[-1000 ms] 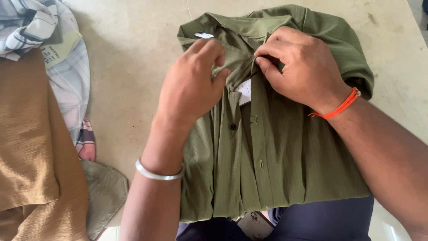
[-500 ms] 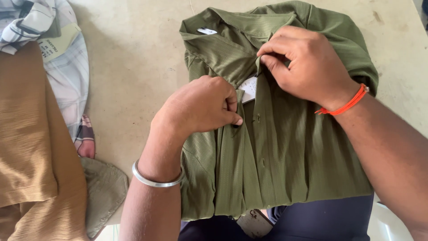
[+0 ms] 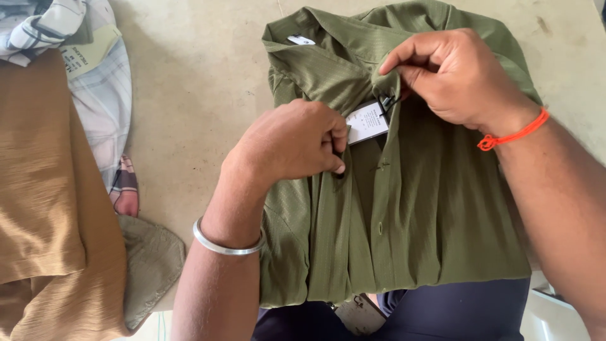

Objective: Buttoning up a green long-sleeved shirt on a flat table.

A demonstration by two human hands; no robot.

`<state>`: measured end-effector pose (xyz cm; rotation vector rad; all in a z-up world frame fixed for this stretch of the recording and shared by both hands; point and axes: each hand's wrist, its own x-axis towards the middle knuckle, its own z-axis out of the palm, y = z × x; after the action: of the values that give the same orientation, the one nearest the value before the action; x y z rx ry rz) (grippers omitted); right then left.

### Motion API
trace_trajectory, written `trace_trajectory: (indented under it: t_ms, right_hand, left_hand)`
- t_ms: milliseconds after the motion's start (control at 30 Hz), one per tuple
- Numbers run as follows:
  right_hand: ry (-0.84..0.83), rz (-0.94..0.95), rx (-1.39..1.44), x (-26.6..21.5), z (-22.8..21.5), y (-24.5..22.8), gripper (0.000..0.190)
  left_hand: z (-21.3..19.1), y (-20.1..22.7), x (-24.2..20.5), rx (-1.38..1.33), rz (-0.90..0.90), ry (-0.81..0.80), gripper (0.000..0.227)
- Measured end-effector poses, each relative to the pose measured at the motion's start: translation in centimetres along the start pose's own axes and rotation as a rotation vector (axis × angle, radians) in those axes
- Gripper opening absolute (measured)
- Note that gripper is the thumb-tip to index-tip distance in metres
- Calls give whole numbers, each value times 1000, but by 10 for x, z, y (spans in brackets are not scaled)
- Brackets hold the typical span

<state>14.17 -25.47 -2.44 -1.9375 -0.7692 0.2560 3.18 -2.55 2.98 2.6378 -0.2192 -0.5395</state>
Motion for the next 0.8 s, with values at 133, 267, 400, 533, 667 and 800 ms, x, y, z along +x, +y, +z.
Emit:
trace_trajectory:
  t_ms: [133, 267, 400, 533, 667, 800]
  right_hand:
    - [3, 42, 178, 0, -1, -1, 15]
    - [57, -137, -216, -7, 0, -12, 13]
    - [180, -206, -607, -21, 12, -64, 22]
    - [-349, 303, -806, -25, 21, -92, 48]
    - [-506, 435, -814, -28, 37, -94, 55]
    - [-459, 403, -859, -31, 44, -83, 45]
  left_hand:
    - [-1, 4, -2, 5, 13, 5, 25]
    - [3, 2, 2, 0, -21, -16, 38]
    - [4, -4, 4, -25, 31, -30, 37]
    - [2, 1, 2, -6, 19, -53, 22]
    - [-2, 13, -4, 57, -87, -63, 21]
    - [2, 15, -2, 120, -99, -68, 30]
